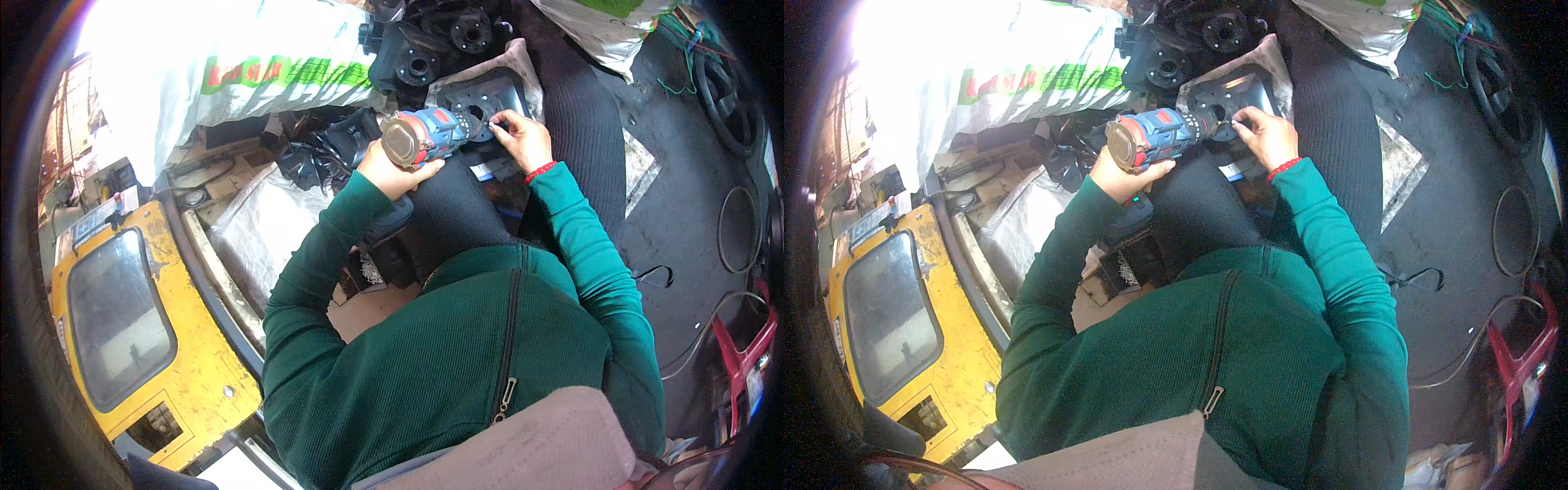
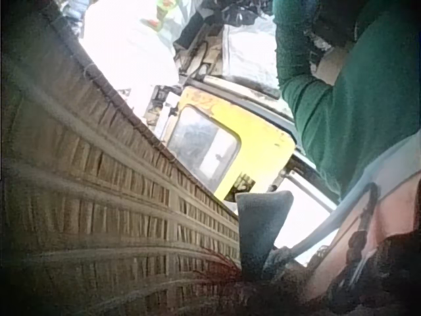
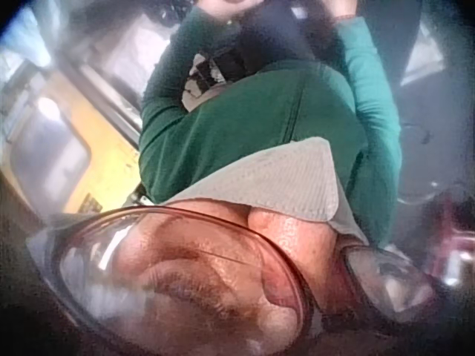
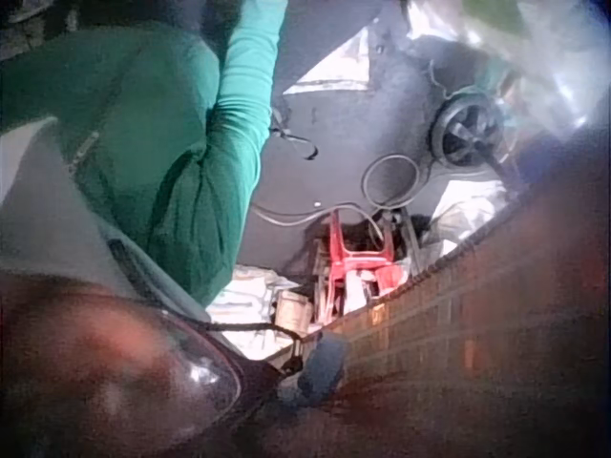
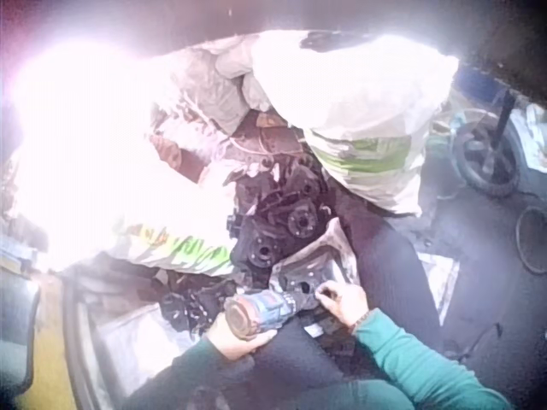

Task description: The person uses a cordless drill to fasten bolts into a black mechanical part resting on their lap. They repeatedly pick up bolts, align them in holes, and tighten them with the drill, occasionally moving the part or reaching for additional bolts from nearby bags.

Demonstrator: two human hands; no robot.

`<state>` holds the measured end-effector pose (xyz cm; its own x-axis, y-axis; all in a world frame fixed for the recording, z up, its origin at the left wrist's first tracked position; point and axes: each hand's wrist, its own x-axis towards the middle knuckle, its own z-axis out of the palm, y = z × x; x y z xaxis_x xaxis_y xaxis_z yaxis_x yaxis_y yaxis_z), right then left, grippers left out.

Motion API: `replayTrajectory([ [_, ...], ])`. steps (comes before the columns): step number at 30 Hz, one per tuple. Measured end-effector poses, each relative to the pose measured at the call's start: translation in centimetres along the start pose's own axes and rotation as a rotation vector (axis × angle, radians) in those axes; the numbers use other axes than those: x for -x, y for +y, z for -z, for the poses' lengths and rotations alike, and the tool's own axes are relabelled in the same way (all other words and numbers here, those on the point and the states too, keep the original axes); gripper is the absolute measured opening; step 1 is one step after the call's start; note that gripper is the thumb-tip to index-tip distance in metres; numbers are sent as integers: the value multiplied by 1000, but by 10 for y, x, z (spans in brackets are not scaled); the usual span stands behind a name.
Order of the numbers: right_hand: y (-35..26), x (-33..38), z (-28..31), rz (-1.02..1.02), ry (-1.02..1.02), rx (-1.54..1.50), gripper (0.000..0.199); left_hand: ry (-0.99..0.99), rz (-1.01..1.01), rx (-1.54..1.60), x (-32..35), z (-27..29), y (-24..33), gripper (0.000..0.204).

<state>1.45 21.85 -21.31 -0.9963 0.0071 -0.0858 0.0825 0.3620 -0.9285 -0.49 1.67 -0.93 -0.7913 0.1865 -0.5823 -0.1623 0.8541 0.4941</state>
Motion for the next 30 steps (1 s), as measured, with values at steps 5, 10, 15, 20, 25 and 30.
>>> replayTrajectory([
  [5,-3,-1,7,-69,-68,18,17,64,-181,-76,-6,-8,-9,54],
  [10,-3,-2,7,-72,-60,-11,17,29,-102,-55,-8,-9,-1,54],
  [15,-4,-4,10,-64,-84,-3,17,48,-198,-155,-10,-5,3,54],
  [20,2,-6,10,-11,-74,8,16,-52,-237,-404,-9,-1,30,48],
  [25,3,-12,13,-106,-98,-219,21,-10,-303,-396,-18,2,22,49],
  [30,16,-35,-4,-304,-5,-347,41,-34,-288,-313,-28,5,29,43],
])
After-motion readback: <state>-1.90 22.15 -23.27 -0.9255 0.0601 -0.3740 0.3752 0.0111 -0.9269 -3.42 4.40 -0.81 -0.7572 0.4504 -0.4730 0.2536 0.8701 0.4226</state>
